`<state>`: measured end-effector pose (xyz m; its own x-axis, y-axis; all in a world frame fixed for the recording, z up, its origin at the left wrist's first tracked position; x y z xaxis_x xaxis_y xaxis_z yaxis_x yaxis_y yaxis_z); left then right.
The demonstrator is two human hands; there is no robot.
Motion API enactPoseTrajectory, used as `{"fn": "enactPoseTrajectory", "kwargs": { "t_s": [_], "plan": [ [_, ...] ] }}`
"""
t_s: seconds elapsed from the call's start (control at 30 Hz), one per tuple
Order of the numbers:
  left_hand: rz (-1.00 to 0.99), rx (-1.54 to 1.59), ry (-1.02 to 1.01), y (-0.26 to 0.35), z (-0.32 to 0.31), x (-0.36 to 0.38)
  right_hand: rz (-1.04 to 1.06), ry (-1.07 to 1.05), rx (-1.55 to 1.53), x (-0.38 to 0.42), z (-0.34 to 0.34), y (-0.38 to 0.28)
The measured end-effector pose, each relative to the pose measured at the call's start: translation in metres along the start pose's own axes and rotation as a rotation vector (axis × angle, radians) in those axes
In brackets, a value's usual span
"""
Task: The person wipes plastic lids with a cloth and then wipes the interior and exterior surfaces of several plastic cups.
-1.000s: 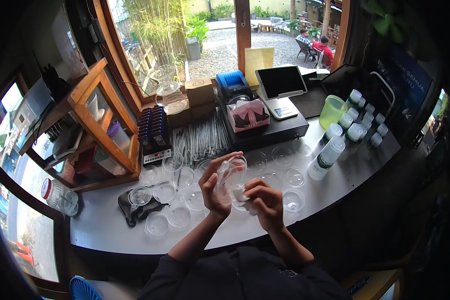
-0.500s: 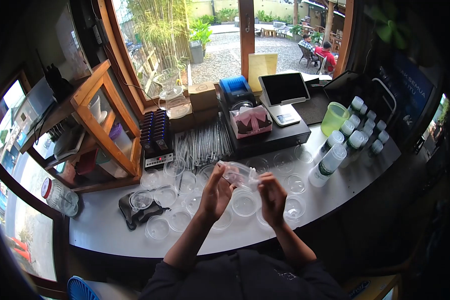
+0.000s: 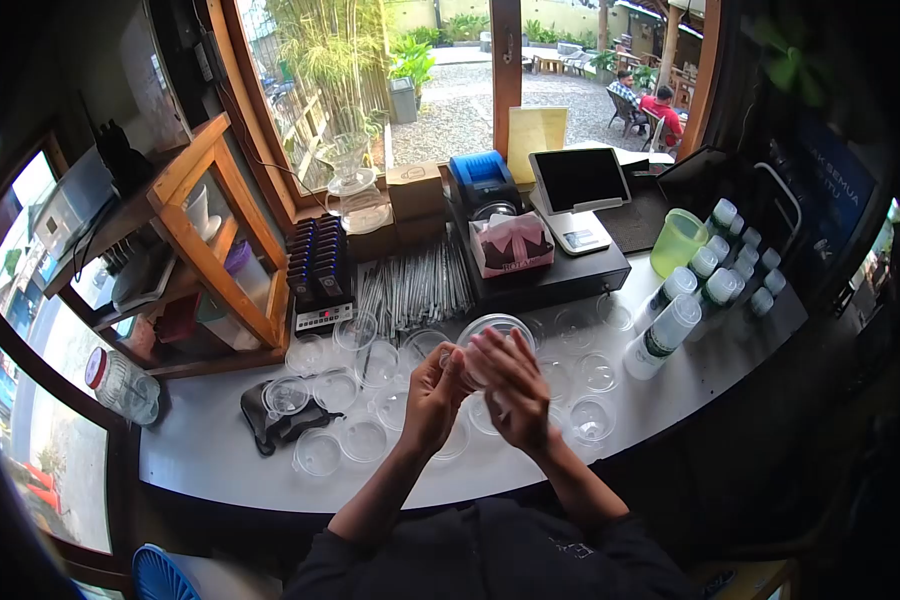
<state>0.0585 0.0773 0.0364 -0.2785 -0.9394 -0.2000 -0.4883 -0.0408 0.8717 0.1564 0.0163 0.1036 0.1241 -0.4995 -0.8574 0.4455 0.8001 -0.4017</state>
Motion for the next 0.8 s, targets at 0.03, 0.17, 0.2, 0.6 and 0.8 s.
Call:
{"fn": "enactPoseTrajectory", "kwargs": {
  "t_s": [0.03,0.17,0.2,0.6,0.8],
  "plan": [
    [-0.007,-0.012,-0.007,-0.004,0.004,0.0,0.034,-0.101,0.045,0.005,-0.018,-0.002],
    [-0.02,-0.137,-0.024,-0.003,0.007,0.004,-0.106,-0.141,0.169,-0.006,-0.021,0.006],
    [-0.041,-0.207,-0.035,0.0,0.004,0.004,-0.149,-0.086,0.182,-0.014,-0.016,0.004],
    [-0.002,-0.169,-0.061,0.001,-0.01,-0.001,-0.227,0.232,-0.147,-0.043,0.039,0.032],
    [-0.155,-0.86,-0.11,0.029,-0.019,0.008,-0.187,-0.011,-0.003,-0.037,-0.002,0.035]
  ]
}}
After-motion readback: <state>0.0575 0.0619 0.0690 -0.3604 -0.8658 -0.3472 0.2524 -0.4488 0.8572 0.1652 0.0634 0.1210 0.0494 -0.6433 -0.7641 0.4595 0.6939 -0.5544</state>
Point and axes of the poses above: each hand's wrist, its own x-axis away from the middle knuckle, its own z-axis out of the back of the hand, y = z × x, the point moved 10 cm from there along -x, towards the middle knuckle, and after that the axes turned 8 degrees about -x, right-handed, at the moved point
